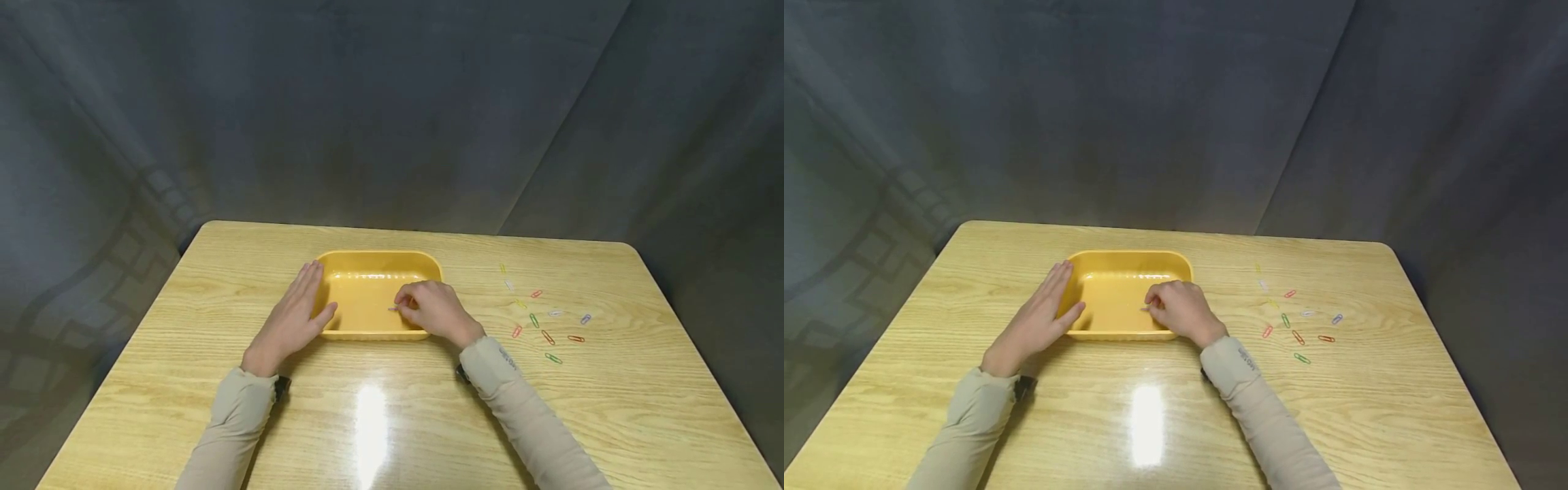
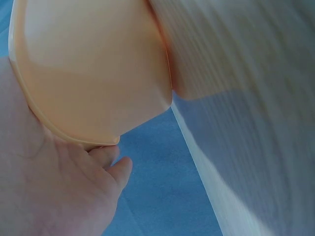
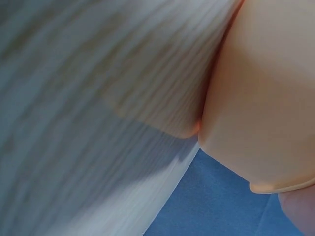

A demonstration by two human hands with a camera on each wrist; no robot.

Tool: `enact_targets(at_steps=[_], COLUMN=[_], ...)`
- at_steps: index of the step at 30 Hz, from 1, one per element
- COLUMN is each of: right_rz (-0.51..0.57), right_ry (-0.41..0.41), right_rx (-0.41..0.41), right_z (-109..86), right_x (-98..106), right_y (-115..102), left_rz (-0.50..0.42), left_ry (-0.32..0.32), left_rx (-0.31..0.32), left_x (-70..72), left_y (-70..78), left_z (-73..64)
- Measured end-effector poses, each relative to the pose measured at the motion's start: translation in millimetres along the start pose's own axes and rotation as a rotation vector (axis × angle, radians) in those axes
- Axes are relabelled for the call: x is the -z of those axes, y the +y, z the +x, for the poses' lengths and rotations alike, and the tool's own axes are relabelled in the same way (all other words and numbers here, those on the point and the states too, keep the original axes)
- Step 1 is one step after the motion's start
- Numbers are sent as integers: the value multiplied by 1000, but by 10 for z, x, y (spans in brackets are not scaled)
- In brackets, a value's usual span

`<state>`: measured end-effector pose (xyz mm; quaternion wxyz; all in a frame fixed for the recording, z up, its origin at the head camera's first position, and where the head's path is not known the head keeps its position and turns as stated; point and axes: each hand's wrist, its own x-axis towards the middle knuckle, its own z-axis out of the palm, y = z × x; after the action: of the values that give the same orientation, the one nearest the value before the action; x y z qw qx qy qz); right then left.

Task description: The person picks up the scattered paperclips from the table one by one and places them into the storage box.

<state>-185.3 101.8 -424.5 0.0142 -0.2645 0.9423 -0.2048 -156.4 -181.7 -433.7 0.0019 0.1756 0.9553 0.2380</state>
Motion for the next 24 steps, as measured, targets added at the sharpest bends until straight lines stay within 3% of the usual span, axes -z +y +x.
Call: enact_targets(at_steps=[15,24], right_rz=[87,132], right_ry=[7,97], right_rx=[14,34], right_z=[-33,-98], right_x=[36,219], right_y=[29,103], left_rz=[7,2], left_ry=[-17,-2], left_rx=[7,1], left_x=[12,8], left_y=[22,25], left_z=[-8,-2])
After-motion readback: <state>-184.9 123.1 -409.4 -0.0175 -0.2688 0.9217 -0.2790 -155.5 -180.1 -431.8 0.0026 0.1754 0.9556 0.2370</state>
